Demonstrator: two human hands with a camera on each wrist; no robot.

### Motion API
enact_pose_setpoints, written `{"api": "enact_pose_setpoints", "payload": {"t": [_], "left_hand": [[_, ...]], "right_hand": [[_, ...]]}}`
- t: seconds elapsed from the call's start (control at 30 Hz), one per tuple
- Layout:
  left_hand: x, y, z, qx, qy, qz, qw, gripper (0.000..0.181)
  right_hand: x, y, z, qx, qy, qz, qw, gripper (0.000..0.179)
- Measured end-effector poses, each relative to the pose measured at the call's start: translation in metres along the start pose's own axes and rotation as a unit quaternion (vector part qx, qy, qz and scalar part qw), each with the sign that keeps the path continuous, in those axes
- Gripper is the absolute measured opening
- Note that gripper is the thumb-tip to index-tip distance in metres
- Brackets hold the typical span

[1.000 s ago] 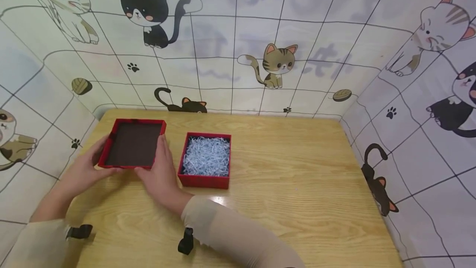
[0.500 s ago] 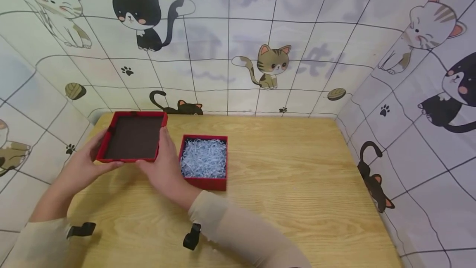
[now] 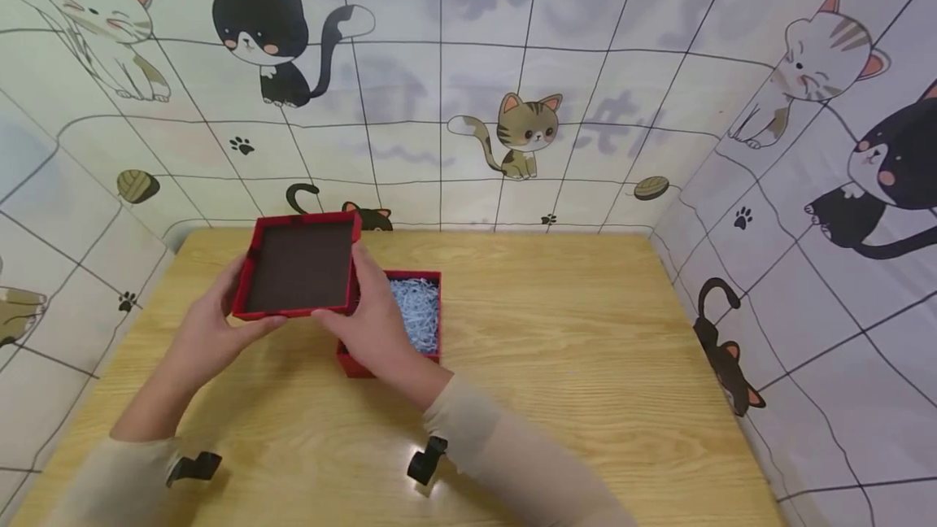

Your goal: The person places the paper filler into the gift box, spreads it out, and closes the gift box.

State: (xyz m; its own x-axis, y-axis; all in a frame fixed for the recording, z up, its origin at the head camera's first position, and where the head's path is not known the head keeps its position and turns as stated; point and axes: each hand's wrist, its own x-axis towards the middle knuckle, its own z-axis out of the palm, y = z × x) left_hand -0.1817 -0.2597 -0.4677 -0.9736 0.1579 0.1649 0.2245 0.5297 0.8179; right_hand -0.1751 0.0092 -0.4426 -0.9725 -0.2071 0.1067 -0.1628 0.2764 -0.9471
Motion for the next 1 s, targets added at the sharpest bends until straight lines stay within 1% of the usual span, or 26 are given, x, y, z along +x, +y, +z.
{"api": "enact_pose_setpoints", "payload": {"t": [0.1,0.27,0.4,0.53,0.67,0.77,0.9,1.0], "left_hand": [[0.001,0.008,0.012,-0.021,0.003,0.008,0.9997,0.116],[0.005,0.022,0.031,-0.065,0.01,0.022,0.9976,0.111],[0.008,0.03,0.044,-0.076,0.016,0.028,0.9966,0.111],[0.012,0.038,0.057,-0.082,0.019,0.04,0.9957,0.113],[0.015,0.046,0.069,-0.09,0.013,0.053,0.9945,0.114],[0.015,0.05,0.078,-0.1,0.007,0.057,0.9933,0.113],[0.014,0.055,0.089,-0.119,-0.001,0.064,0.9909,0.113],[0.013,0.059,0.096,-0.128,-0.002,0.07,0.9893,0.115]], "right_hand": [[-0.004,0.004,-0.014,0.006,0.011,-0.018,0.9998,0.103],[-0.011,0.013,-0.034,0.027,0.023,-0.067,0.9971,0.101],[-0.014,0.02,-0.048,0.025,0.026,-0.093,0.995,0.102],[-0.019,0.026,-0.061,0.028,0.029,-0.095,0.9946,0.101],[-0.026,0.031,-0.075,0.033,0.036,-0.103,0.9935,0.101],[-0.033,0.035,-0.085,0.043,0.038,-0.112,0.9921,0.101],[-0.041,0.043,-0.096,0.049,0.043,-0.111,0.9917,0.101],[-0.045,0.048,-0.102,0.043,0.047,-0.112,0.9917,0.102]]}}
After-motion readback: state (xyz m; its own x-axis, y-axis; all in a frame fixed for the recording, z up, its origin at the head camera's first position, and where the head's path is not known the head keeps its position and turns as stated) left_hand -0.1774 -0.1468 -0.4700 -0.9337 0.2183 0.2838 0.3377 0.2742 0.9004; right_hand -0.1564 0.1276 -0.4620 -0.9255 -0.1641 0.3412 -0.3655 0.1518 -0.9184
